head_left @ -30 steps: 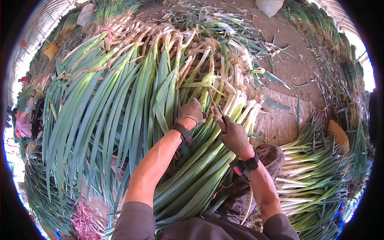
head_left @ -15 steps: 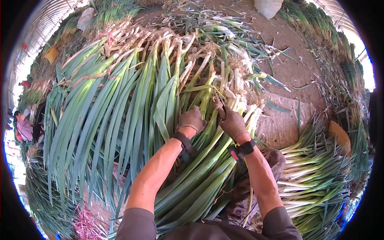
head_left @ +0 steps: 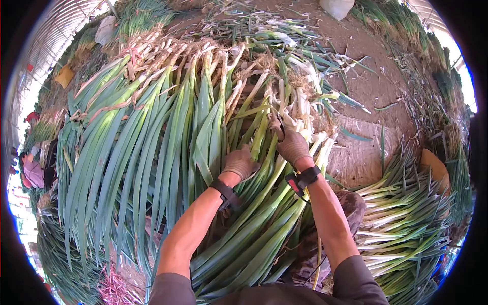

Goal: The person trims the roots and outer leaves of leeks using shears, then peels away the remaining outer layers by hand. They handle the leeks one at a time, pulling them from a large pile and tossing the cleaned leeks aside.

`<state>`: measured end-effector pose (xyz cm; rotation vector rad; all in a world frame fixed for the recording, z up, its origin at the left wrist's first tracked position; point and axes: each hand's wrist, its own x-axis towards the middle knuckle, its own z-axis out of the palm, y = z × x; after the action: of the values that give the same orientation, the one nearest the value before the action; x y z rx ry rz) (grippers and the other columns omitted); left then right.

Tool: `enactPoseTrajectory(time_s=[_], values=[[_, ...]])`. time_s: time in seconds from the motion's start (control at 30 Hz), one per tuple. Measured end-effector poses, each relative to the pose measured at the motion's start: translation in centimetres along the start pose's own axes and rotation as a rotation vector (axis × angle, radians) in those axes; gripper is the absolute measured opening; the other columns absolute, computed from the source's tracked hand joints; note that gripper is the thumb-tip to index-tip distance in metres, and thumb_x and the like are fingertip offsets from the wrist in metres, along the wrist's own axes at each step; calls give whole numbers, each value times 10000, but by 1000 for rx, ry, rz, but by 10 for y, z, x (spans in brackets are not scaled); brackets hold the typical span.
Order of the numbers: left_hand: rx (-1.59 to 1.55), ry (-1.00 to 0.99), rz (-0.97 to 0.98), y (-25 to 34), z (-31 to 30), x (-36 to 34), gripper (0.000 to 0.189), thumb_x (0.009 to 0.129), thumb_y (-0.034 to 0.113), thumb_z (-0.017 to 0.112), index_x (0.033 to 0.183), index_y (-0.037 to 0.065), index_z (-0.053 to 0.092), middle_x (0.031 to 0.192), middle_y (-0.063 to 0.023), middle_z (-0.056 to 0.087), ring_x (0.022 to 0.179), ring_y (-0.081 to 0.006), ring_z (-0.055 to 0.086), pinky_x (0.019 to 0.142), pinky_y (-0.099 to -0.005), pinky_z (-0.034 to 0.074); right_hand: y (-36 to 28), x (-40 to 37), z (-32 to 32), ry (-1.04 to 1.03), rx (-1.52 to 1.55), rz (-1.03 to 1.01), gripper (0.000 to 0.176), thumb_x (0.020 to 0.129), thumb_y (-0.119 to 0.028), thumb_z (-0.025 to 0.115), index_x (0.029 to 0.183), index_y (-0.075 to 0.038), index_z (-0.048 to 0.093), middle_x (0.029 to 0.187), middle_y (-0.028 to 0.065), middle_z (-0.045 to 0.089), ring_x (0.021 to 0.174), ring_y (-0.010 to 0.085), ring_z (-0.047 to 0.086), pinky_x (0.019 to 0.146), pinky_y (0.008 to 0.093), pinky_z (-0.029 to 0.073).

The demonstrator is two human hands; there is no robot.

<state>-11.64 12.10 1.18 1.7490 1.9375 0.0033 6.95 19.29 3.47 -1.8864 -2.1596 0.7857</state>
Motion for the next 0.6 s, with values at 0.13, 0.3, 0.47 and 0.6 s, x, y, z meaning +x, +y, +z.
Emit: enactPoseTrajectory(time_s=[0.13, 0.3, 0.47, 0.6], values=[[16, 11, 18, 2, -4, -10, 612, 799, 435, 772, 1140, 3, 503, 895, -236, 717, 863, -421, 707, 789, -500, 556, -1, 6, 2, 6, 39, 25, 378, 837, -223, 623, 1144, -1, 636, 1004, 283, 691, 989, 460, 654, 885, 518, 510], [74, 2, 27, 3, -4, -22, 601, 802, 393, 777, 1146, -11, 496, 854, -229, 716, 845, -417, 709, 784, -496, 557, 0, 13, 5, 38, 24, 25, 376, 958, -305, 545, 1149, 7, 629, 1026, 290, 690, 995, 468, 658, 895, 527, 512], [91, 20, 71, 2, -6, -45, 582, 796, 353, 777, 1148, -12, 492, 819, -229, 710, 815, -416, 709, 761, -499, 557, -1, 11, 1, 53, 57, 28, 440, 965, -317, 532, 1270, -1, 565, 1071, 283, 688, 1016, 459, 658, 902, 522, 513], [105, 49, 91, -7, -6, -59, 583, 793, 349, 774, 1152, -9, 488, 811, -222, 709, 795, -410, 710, 733, -511, 557, 1, 15, 1, -7, 30, 88, 451, 962, -307, 531, 1291, 1, 543, 1073, 278, 690, 1020, 449, 662, 899, 521, 514]])
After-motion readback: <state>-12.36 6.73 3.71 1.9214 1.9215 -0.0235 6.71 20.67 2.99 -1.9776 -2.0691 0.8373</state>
